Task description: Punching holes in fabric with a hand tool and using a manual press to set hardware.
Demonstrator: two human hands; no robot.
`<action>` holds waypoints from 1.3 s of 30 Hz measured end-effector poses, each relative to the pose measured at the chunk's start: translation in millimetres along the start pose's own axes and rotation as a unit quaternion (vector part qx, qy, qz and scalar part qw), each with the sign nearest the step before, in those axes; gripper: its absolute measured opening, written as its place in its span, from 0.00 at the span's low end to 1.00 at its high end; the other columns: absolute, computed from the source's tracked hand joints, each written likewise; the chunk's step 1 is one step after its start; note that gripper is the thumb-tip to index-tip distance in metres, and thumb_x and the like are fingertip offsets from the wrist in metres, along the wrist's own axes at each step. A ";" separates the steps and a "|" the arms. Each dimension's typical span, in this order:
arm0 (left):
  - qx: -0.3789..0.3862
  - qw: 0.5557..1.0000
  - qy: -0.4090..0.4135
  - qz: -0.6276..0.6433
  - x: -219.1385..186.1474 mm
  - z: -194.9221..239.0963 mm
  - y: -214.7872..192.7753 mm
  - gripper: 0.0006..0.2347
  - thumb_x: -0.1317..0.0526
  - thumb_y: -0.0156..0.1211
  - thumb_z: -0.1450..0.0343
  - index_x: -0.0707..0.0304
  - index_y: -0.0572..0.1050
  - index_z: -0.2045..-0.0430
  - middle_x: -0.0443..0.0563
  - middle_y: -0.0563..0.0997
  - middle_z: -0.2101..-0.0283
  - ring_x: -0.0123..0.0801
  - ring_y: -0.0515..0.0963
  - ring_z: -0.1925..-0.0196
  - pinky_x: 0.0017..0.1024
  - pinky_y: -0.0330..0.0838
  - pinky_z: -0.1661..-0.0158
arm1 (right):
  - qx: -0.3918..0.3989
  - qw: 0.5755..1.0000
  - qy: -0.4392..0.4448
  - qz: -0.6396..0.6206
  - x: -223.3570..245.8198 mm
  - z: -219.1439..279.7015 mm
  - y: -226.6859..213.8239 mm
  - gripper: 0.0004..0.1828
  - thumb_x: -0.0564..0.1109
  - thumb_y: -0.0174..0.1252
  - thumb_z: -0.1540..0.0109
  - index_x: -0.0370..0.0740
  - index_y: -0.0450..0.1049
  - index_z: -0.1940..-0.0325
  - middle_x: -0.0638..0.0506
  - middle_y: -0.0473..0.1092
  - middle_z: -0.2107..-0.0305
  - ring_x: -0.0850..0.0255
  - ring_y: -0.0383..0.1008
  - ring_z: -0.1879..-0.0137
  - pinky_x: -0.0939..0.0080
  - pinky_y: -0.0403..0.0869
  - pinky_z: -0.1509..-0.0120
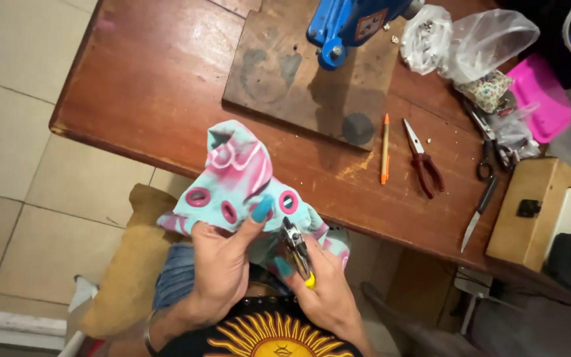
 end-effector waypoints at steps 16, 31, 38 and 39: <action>0.009 0.994 0.016 -0.104 -9.6 0.9 -2.7 0.07 0.67 0.59 0.40 0.70 0.73 0.91 0.47 0.77 0.82 0.23 0.74 0.83 0.23 0.70 0.89 | 0.024 0.971 0.092 -0.221 -5.2 -0.8 12.2 0.20 0.56 0.44 0.43 0.36 0.69 0.64 0.51 0.69 0.77 0.66 0.69 0.72 0.68 0.70 0.66; -0.001 0.978 0.034 -0.206 -8.1 2.1 -7.5 0.13 0.66 0.61 0.41 0.58 0.67 0.98 0.34 0.68 0.88 0.13 0.63 0.84 0.17 0.60 0.86 | 0.032 0.994 0.070 -0.081 7.9 -6.5 2.8 0.18 0.56 0.41 0.42 0.41 0.68 0.72 0.55 0.70 0.78 0.66 0.69 0.71 0.68 0.67 0.65; -0.023 0.977 0.008 -0.210 -5.9 2.3 -8.2 0.12 0.65 0.63 0.42 0.61 0.69 0.98 0.35 0.69 0.87 0.13 0.65 0.83 0.18 0.63 0.85 | 0.017 0.994 0.084 -0.064 -5.3 -2.5 7.0 0.15 0.53 0.45 0.42 0.43 0.62 0.77 0.57 0.62 0.86 0.69 0.58 0.79 0.68 0.59 0.73; -0.019 0.976 0.016 -0.216 -3.4 2.0 -10.3 0.13 0.65 0.63 0.42 0.59 0.67 0.99 0.34 0.67 0.87 0.13 0.63 0.83 0.17 0.60 0.85 | 0.001 0.995 0.074 -0.066 -6.8 -2.8 7.6 0.14 0.53 0.46 0.42 0.41 0.64 0.75 0.58 0.62 0.85 0.69 0.57 0.77 0.69 0.59 0.73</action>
Point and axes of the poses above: each hand's wrist, its own z-axis away from the middle knuckle, its own y-axis out of the palm, x = y × z, the point moved 3 cm from there along -z, towards the middle knuckle
